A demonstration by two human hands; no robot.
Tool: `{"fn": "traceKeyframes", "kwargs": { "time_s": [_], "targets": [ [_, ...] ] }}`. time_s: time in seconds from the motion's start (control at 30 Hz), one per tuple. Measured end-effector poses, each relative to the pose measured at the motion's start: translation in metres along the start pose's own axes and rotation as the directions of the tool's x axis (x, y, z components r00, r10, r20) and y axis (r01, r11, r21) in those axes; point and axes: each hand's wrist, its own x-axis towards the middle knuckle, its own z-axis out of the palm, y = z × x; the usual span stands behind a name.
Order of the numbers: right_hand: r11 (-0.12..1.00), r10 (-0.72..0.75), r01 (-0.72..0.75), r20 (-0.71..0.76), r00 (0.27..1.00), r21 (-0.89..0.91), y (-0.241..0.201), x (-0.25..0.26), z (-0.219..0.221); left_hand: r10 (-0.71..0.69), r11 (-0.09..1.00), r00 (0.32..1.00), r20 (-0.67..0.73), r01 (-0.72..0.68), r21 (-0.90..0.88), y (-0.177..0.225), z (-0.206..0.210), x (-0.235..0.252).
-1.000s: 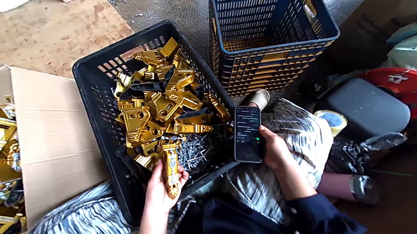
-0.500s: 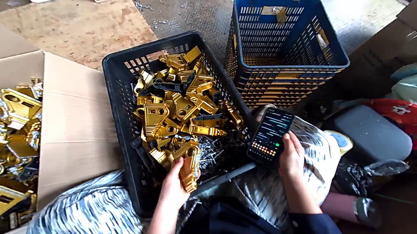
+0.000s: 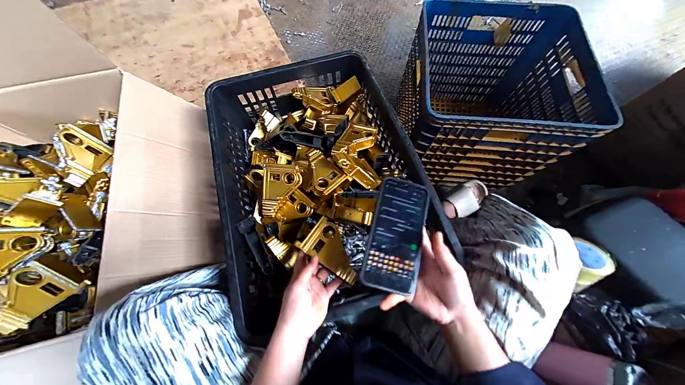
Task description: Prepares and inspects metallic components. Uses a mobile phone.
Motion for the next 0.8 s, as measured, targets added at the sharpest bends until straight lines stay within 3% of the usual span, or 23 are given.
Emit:
{"fn": "traceKeyframes", "kwargs": {
  "time_s": [0.07, 0.13, 0.23, 0.27, 0.4, 0.53, 0.6, 0.67, 0.8],
  "targets": [
    [0.992, 0.038, -0.041, -0.028, 0.999, -0.118, 0.014, 0.010, -0.001, 0.055, 0.996, 0.997, 0.045, -0.058, 0.066, -0.003, -0.002, 0.001],
    [0.973, 0.052, -0.078, -0.125, 0.991, -0.217, 0.027, 0.020, -0.002, 0.148, 0.955, 0.982, 0.118, -0.173, 0.243, -0.003, -0.007, 0.007],
    [0.952, 0.071, -0.124, -0.191, 0.979, -0.279, 0.036, 0.033, -0.003, 0.375, 0.699, 0.907, 0.190, -0.412, 0.585, 0.004, -0.018, 0.027],
    [0.950, 0.069, -0.125, -0.197, 0.978, -0.286, 0.038, 0.036, -0.004, 0.417, 0.642, 0.887, 0.201, -0.443, 0.626, 0.007, -0.021, 0.031],
    [0.940, 0.048, -0.105, -0.178, 0.983, -0.323, 0.043, 0.039, -0.011, 0.434, 0.599, 0.885, 0.166, -0.422, 0.681, 0.004, -0.026, 0.031],
    [0.916, 0.032, -0.082, -0.131, 0.991, -0.392, 0.045, 0.037, -0.012, 0.635, 0.314, 0.728, 0.260, -0.550, 0.774, -0.006, -0.025, 0.020],
    [0.900, 0.017, -0.055, -0.092, 0.996, -0.432, 0.045, 0.037, -0.012, 0.643, 0.341, 0.682, 0.349, -0.663, 0.667, -0.008, -0.026, 0.013],
    [0.867, 0.003, -0.035, -0.065, 0.998, -0.497, 0.047, 0.036, -0.010, 0.510, 0.516, 0.711, 0.485, -0.703, 0.489, -0.009, -0.027, 0.005],
    [0.758, 0.002, -0.040, -0.060, 0.998, -0.651, 0.052, 0.037, 0.000, 0.299, 0.727, 0.714, 0.633, -0.601, 0.333, -0.008, -0.027, 0.002]
  ]
}}
